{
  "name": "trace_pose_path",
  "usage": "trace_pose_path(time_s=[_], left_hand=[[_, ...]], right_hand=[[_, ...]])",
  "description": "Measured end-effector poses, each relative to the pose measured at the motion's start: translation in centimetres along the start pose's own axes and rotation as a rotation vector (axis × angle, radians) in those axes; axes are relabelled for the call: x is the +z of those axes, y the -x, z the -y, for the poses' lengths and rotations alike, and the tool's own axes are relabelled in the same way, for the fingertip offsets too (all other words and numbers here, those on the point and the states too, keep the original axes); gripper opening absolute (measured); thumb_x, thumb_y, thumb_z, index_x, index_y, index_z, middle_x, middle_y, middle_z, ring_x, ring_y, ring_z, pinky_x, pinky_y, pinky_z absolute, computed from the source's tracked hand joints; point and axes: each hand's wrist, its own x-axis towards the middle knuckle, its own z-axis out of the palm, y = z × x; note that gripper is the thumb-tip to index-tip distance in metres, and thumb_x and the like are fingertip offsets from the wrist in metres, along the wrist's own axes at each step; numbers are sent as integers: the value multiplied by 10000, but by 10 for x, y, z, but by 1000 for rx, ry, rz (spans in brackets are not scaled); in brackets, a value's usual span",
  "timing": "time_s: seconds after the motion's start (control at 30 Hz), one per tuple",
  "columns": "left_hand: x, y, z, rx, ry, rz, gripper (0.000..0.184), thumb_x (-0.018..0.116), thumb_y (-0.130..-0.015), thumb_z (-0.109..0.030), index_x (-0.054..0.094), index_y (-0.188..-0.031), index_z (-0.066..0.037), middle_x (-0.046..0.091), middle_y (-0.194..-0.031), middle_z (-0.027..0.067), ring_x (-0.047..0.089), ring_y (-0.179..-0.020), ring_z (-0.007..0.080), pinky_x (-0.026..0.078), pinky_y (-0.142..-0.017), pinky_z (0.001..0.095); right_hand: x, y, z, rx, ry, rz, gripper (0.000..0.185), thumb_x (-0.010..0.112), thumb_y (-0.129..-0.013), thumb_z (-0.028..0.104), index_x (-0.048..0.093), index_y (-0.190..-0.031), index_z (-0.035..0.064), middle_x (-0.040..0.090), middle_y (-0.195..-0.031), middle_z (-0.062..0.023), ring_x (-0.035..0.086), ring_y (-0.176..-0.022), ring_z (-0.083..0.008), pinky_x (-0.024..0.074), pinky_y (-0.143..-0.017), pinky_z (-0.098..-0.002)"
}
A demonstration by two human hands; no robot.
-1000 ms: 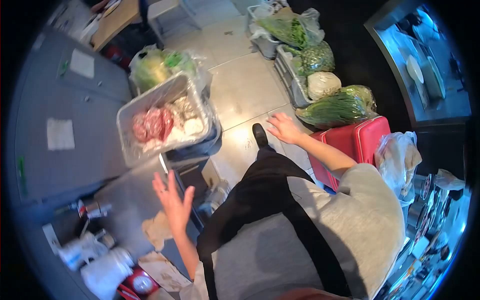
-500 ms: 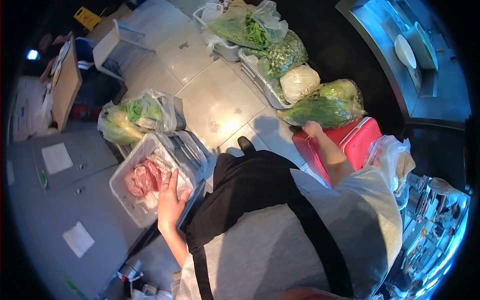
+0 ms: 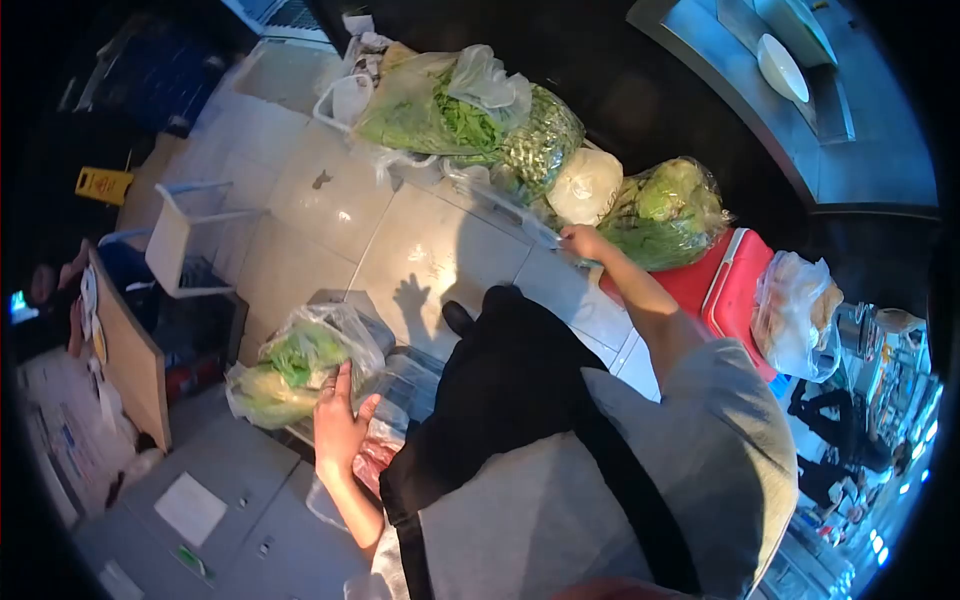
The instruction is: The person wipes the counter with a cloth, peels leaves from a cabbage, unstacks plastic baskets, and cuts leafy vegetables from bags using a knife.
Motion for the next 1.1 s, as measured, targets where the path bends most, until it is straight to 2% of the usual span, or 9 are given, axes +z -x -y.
trace_pose_path(time_s=[0.13, 0.3, 0.43, 0.47, 0.67, 0.8, 0.87, 1.0, 1.1], left_hand=[[-25, -83, -6, 114, -14, 114, 594, 631, -740, -242, 392, -1227, -1, 433, -1183, 275, 440, -1057, 424, 373, -884, 425], [-12, -145, -13, 33, -22, 201, 581, 636, -726, -188, 394, -1221, -3, 430, -1181, 280, 433, -1065, 425, 373, -890, 424], [6, -176, -16, 41, 10, 316, 604, 661, -699, -133, 390, -1223, -5, 425, -1183, 286, 433, -1073, 421, 383, -885, 420], [9, -183, -20, 2, 10, 365, 601, 659, -709, -136, 385, -1227, -2, 423, -1196, 270, 422, -1097, 404, 374, -899, 409], [11, -228, -45, -69, -34, 440, 601, 647, -709, -88, 380, -1244, -32, 419, -1233, 215, 414, -1126, 360, 365, -923, 387], [16, -245, -45, -109, -92, 447, 593, 659, -702, -111, 398, -1227, -27, 418, -1231, 218, 413, -1122, 362, 355, -926, 397], [19, -253, -46, -116, -101, 455, 597, 662, -697, -109, 398, -1228, -31, 421, -1230, 214, 415, -1122, 359, 357, -925, 396], [16, -265, -56, -96, -143, 472, 602, 652, -705, -96, 384, -1242, -44, 426, -1232, 204, 416, -1129, 349, 361, -926, 384], [8, -271, -60, -30, -125, 469, 585, 633, -731, -98, 374, -1253, -49, 423, -1237, 205, 414, -1135, 348, 360, -928, 375]], right_hand=[[-25, -41, -43, 240, -166, -53, 195, 553, -717, 219, 624, -843, 88, 620, -845, -128, 585, -772, -293, 452, -682, -352], [28, -96, -150, 167, 428, 197, 209, 515, -706, 199, 631, -710, 26, 627, -843, -136, 592, -777, -312, 467, -707, -371], [26, -128, -149, 369, 217, 174, 290, 510, -732, 255, 604, -871, 19, 605, -828, -163, 580, -830, -333, 457, -750, -420], [23, -140, -146, 499, 177, 377, 364, 510, -749, 261, 542, -1029, 31, 557, -1029, -170, 543, -933, -337, 438, -798, -437], [25, -174, -119, 562, 314, 419, 460, 488, -767, 177, 408, -1211, 86, 312, -1336, -102, 434, -1106, -332, 420, -810, -494], [47, -201, -141, 517, 498, 427, 455, 479, -762, 147, 411, -1207, 83, 382, -1295, -94, 473, -1079, -303, 421, -791, -495], [41, -212, -150, 543, 542, 661, 457, 499, -763, 170, 418, -1203, 82, 487, -1204, -72, 543, -995, -278, 447, -744, -455], [55, -204, -169, 505, 616, 352, 222, 495, -790, 203, 647, -949, 180, 643, -926, 6, 604, -876, -238, 454, -630, -472], [35, -200, -159, 357, 645, 476, 220, 486, -788, 197, 653, -930, 180, 636, -959, -7, 603, -889, -215, 462, -668, -426]])
